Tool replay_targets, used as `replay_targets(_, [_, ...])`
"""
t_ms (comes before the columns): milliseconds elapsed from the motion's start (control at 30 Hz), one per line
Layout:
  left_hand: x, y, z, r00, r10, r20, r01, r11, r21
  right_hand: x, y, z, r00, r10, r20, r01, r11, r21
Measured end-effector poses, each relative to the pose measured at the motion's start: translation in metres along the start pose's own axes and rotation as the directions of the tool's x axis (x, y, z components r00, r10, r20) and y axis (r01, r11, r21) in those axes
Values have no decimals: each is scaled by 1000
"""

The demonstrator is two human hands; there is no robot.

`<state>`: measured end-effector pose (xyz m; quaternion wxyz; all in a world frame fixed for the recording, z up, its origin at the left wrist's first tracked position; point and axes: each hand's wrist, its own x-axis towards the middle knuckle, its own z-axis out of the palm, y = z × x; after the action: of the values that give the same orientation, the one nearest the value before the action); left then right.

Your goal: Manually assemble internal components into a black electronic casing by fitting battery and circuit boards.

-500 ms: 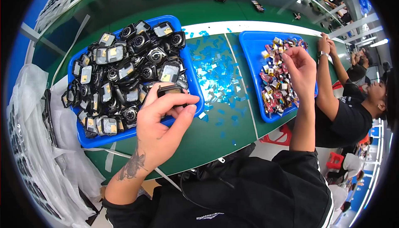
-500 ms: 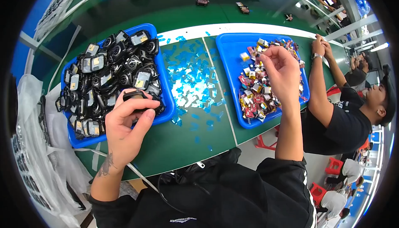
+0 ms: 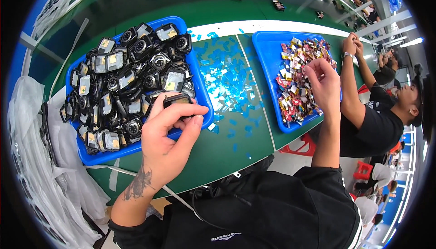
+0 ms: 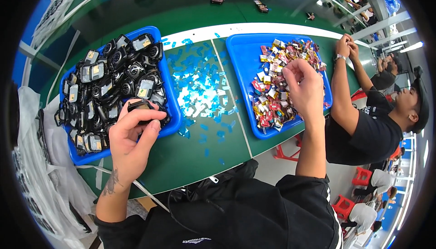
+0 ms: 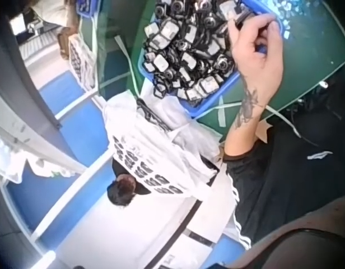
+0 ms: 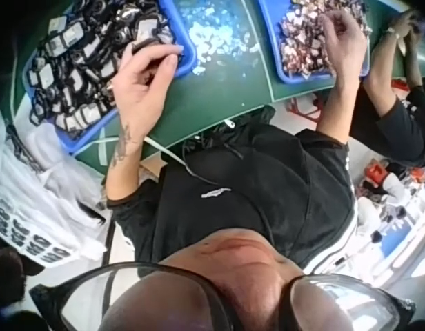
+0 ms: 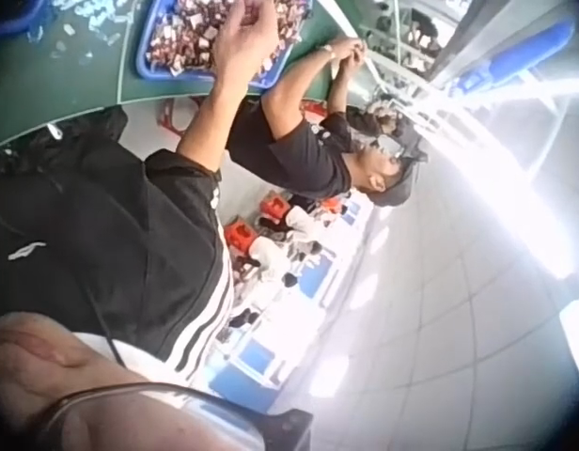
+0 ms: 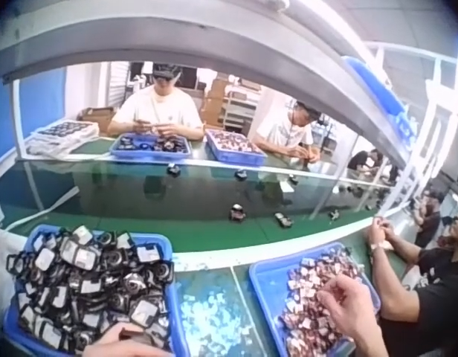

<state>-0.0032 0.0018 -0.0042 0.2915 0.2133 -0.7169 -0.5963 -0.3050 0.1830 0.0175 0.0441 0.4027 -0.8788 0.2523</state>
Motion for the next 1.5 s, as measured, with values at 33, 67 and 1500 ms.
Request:
replay_targets(33, [0,1,0,1000,2,2,-2,1000,-1,-1,-2,4,999,-1,-42,4,996,87])
replay_targets(67, [-2,1,0,1000,-6,3,6,1000,10,-1,-3,6,996,2,-84,13,985,173])
replay_targets(1500, [-3,4,-3,981,191,13,-185,929,320,-47,-144,48,839,-266,474,-390,313,866])
